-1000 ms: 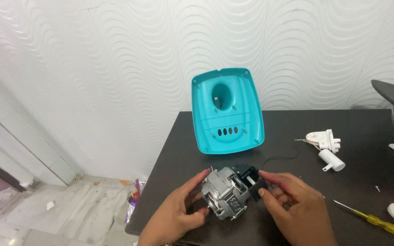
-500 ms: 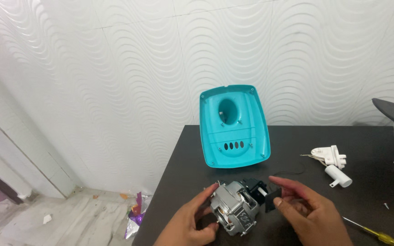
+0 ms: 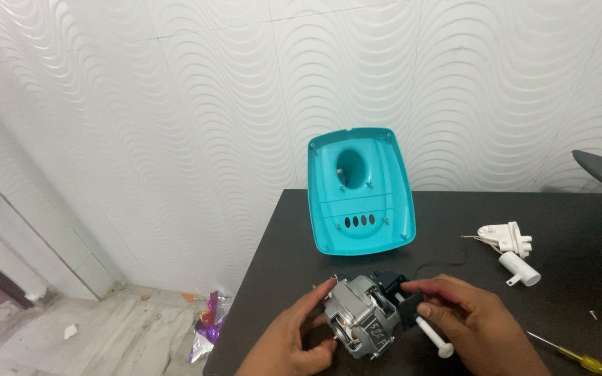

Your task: The person disassembles and reassembles an electric fan motor. They use a screwdriver to remove screws, detach the motor housing, and then reattach the components, securing them with screws.

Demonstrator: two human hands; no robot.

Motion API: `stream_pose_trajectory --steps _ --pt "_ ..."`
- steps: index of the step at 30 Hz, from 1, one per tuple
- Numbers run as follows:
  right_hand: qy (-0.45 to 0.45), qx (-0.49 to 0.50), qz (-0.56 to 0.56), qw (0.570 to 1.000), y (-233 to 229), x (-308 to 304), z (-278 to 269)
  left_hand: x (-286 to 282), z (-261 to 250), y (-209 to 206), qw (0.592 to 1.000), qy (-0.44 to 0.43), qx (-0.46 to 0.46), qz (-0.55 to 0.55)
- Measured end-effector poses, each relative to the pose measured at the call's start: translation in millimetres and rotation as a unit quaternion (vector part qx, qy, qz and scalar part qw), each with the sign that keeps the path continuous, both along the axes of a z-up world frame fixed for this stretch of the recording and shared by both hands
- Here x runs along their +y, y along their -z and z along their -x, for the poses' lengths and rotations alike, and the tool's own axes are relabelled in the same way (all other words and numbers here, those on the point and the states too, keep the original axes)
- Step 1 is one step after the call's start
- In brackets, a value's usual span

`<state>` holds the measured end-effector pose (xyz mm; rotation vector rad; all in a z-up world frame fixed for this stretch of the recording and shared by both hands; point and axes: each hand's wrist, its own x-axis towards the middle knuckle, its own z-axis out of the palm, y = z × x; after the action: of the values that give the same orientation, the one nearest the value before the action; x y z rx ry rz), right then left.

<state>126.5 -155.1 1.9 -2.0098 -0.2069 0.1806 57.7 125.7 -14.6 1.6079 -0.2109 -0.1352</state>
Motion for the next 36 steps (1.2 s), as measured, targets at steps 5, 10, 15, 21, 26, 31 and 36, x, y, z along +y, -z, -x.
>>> stream_pose_trajectory --steps 5,10,15,21,26,31,36 --pt "-0.021 0.042 -0.018 0.999 3 -7 -11 0 -2 3 0.999 -0.001 -0.044 -0.015" --pt "-0.024 0.041 -0.028 0.998 14 -19 -24 1 -3 1 0.998 -0.001 -0.038 -0.040" --pt "-0.033 0.044 -0.059 0.997 21 -16 -24 -4 3 -6 0.997 -0.019 -0.053 -0.062" --pt "-0.046 0.044 -0.006 0.998 2 -9 -18 -9 11 -21 0.994 -0.034 -0.023 -0.099" --pt "-0.090 -0.028 0.052 0.994 -21 -5 -9 -10 15 -26 0.993 -0.037 -0.026 -0.111" --pt "-0.087 -0.039 0.085 0.992 -34 3 -13 -12 16 -24 0.996 -0.040 -0.021 -0.076" --pt "-0.011 -0.030 0.025 0.999 -34 9 -6 -9 17 -22 0.990 -0.048 -0.049 -0.126"
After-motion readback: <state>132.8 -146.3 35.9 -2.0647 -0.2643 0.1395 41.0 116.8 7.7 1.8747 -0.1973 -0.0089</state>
